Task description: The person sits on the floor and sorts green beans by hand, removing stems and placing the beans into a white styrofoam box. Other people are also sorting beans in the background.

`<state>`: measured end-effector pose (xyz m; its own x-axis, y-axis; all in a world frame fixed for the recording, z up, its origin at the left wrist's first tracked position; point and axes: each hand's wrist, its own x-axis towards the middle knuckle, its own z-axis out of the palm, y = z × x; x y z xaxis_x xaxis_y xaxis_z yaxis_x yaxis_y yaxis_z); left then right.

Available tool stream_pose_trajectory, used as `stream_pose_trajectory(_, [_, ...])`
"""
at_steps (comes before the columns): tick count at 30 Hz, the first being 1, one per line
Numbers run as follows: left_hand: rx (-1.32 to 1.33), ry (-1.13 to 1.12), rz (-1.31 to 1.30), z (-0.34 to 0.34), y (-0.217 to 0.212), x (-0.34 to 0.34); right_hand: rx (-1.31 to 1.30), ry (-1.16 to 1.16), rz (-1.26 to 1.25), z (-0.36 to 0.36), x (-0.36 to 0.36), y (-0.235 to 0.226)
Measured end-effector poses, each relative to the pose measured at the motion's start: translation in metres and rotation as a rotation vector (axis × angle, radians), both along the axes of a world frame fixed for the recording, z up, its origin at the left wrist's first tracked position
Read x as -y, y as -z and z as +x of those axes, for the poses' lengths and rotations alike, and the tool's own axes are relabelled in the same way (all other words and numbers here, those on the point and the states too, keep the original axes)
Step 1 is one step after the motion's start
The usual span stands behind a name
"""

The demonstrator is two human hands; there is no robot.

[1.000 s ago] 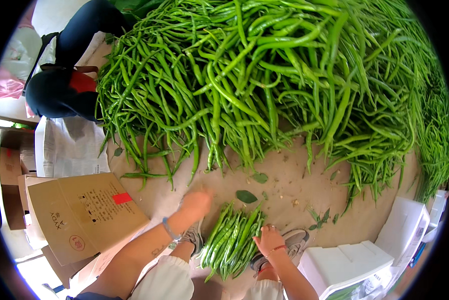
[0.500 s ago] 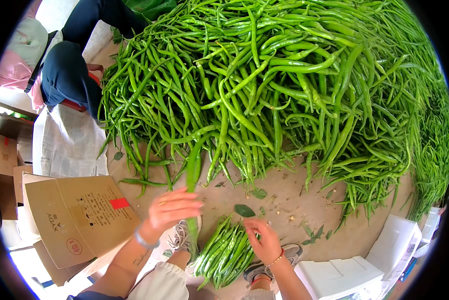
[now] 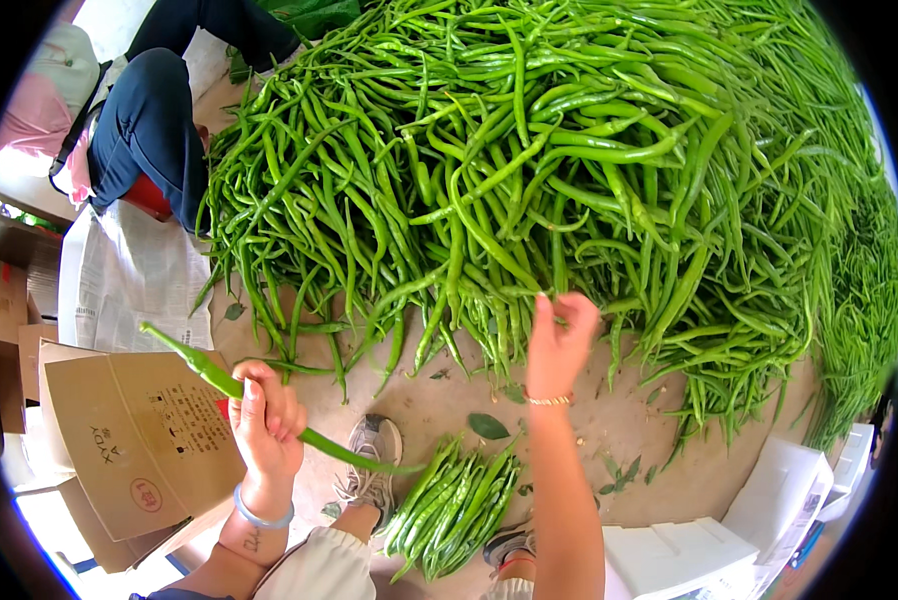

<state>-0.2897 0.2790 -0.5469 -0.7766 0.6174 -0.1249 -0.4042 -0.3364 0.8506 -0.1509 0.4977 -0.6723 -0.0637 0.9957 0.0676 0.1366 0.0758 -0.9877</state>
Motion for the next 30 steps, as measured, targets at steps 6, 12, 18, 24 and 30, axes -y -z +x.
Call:
stream_pose_trajectory(6, [0.056,0.154,-0.189,0.007,0.011,-0.002,0.233,-0.401,0.081,-0.006,-0.004,-0.018])
stream_pose_trajectory(12, [0.105,0.289,-0.274,-0.004,0.016,0.008,-0.107,0.020,-0.137,0.087,-0.030,-0.081])
stream_pose_trajectory(18, [0.084,0.352,-0.386,0.002,0.011,0.000,-0.288,0.250,-0.176,0.149,-0.029,-0.093])
stream_pose_trajectory(24, [0.203,0.626,-0.406,0.003,0.005,-0.021,-0.309,0.145,-0.210,0.161,-0.011,-0.114])
stream_pose_trajectory(30, [0.347,1.180,-0.232,0.041,0.034,-0.037,0.078,-0.579,-0.614,0.036,0.058,-0.110])
